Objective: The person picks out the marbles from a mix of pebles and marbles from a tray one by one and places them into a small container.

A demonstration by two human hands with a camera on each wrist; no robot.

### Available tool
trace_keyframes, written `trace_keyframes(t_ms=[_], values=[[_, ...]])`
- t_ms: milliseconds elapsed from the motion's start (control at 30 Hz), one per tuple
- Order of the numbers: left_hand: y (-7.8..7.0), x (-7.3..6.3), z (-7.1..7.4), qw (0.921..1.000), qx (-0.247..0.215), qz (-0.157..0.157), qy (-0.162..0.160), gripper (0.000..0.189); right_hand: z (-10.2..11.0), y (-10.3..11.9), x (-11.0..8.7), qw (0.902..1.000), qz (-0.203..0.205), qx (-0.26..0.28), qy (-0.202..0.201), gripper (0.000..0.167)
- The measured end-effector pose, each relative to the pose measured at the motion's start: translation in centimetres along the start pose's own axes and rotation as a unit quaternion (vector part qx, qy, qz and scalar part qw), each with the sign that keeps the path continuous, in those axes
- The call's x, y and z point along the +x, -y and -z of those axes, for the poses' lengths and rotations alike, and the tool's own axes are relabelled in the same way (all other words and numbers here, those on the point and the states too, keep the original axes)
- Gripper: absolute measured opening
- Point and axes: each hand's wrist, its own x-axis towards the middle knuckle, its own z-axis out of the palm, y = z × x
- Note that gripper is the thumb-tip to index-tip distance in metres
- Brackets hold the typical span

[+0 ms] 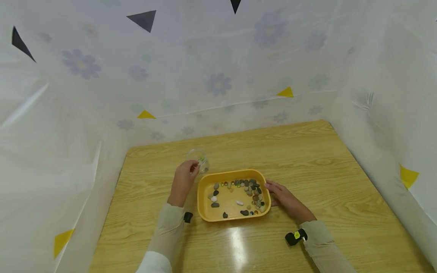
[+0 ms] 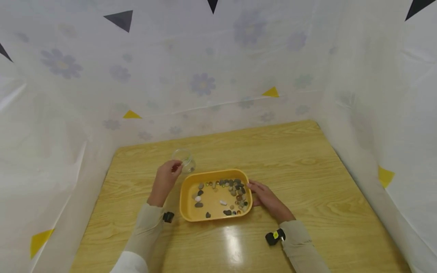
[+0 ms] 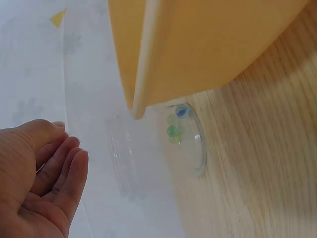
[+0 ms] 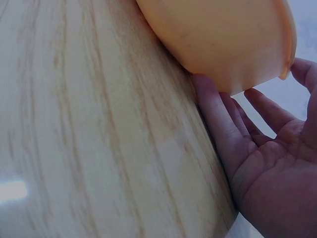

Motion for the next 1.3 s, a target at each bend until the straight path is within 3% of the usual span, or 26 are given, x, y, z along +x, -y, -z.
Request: trace_keyframes(t_ms=[500, 900, 1300], values=[[-1.8, -1.7, -2.0, 0.9983, 0.025, -0.035, 0.039, 0.016, 0.3, -0.3, 0.0, 0.9999, 0.011, 0.012, 0.003, 0.064], [-2.0, -2.2, -3.8, 0.9944, 0.030, -0.075, 0.068, 0.011, 0.3, -0.2, 0.0, 0.9999, 0.005, 0.014, 0.001, 0.065], [-2.7, -2.8, -4.9, 0.9917, 0.053, -0.064, 0.097, 0.014, 0.2, -0.2, -0.2, 0.9999, 0.004, 0.012, -0.003, 0.063]])
